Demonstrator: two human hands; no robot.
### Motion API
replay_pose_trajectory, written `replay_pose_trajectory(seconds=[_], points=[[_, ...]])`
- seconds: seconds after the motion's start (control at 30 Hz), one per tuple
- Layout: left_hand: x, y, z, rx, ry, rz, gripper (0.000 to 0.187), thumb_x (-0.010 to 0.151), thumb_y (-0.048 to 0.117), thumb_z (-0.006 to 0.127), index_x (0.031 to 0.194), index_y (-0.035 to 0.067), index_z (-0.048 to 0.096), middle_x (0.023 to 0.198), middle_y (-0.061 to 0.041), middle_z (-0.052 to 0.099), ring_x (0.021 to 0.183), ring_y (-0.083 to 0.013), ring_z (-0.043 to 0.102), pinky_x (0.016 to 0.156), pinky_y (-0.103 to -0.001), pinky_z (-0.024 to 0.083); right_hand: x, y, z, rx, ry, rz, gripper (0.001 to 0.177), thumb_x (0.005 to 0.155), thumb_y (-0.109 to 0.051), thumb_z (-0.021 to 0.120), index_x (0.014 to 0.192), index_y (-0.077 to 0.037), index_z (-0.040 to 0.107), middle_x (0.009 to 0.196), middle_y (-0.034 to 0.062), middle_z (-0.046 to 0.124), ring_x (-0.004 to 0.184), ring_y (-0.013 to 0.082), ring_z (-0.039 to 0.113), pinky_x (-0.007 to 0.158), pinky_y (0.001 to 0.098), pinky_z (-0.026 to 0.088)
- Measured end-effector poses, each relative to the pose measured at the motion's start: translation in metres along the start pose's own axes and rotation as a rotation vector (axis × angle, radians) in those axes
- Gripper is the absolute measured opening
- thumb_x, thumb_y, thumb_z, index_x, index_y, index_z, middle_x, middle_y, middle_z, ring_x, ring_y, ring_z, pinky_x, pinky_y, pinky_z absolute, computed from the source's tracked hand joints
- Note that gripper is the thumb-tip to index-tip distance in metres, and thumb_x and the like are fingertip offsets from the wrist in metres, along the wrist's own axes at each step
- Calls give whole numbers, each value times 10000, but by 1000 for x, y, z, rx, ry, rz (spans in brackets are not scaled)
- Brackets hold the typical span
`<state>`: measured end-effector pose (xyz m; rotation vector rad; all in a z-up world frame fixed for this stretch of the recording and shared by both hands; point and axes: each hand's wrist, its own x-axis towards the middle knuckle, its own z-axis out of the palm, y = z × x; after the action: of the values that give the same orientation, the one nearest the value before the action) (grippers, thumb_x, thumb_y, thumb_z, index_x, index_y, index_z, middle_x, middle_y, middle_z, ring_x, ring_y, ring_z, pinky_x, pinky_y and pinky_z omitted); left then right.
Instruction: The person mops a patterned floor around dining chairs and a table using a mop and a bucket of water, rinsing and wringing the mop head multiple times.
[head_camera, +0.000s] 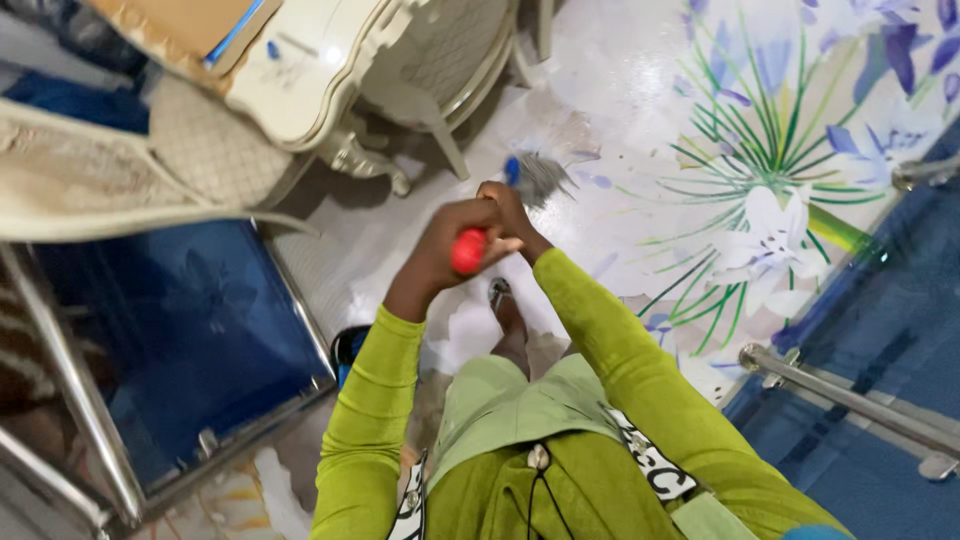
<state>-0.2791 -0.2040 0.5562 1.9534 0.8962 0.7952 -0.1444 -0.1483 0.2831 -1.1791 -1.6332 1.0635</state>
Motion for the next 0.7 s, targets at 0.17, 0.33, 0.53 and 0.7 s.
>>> replay_pose_trajectory(seconds=[0.17, 0.33, 0.53, 0.7], points=[[-42, -6, 43, 128, -155, 11, 377, 827, 322, 822, 803, 70, 543, 757, -99, 581, 702, -329, 567, 631, -414, 453, -33, 13, 16, 87, -2, -192, 268, 853, -86, 802, 787, -46, 546, 738, 70, 527, 689, 162, 471, 632, 337, 436], [-66, 3, 49, 102, -74, 140, 420, 831, 366, 826, 781, 75, 527, 727, -101, 553, 675, -330, 535, 648, -402, 443, -76, 15, 4, 27, -51, -70, 245, 810, -158, 746, 743, -47, 539, 687, 100, 516, 645, 172, 464, 606, 358, 418], [-81, 3, 86, -262, -109, 6, 416, 923, 340, 771, 762, 69, 499, 707, -60, 552, 659, -196, 497, 666, -311, 473, -165, -17, -45, -212, -29, 181, 363, 804, -309, 695, 656, -17, 538, 625, 187, 533, 565, 298, 490, 550, 433, 417], [-100, -47, 188, -486, -158, -11, 300, 950, 279, 742, 805, 52, 611, 823, -47, 658, 754, -123, 572, 700, -292, 483, -270, 12, -95, -419, 62, 439, 294, 790, -265, 734, 659, -37, 601, 667, 215, 603, 587, 400, 577, 557, 488, 443]])
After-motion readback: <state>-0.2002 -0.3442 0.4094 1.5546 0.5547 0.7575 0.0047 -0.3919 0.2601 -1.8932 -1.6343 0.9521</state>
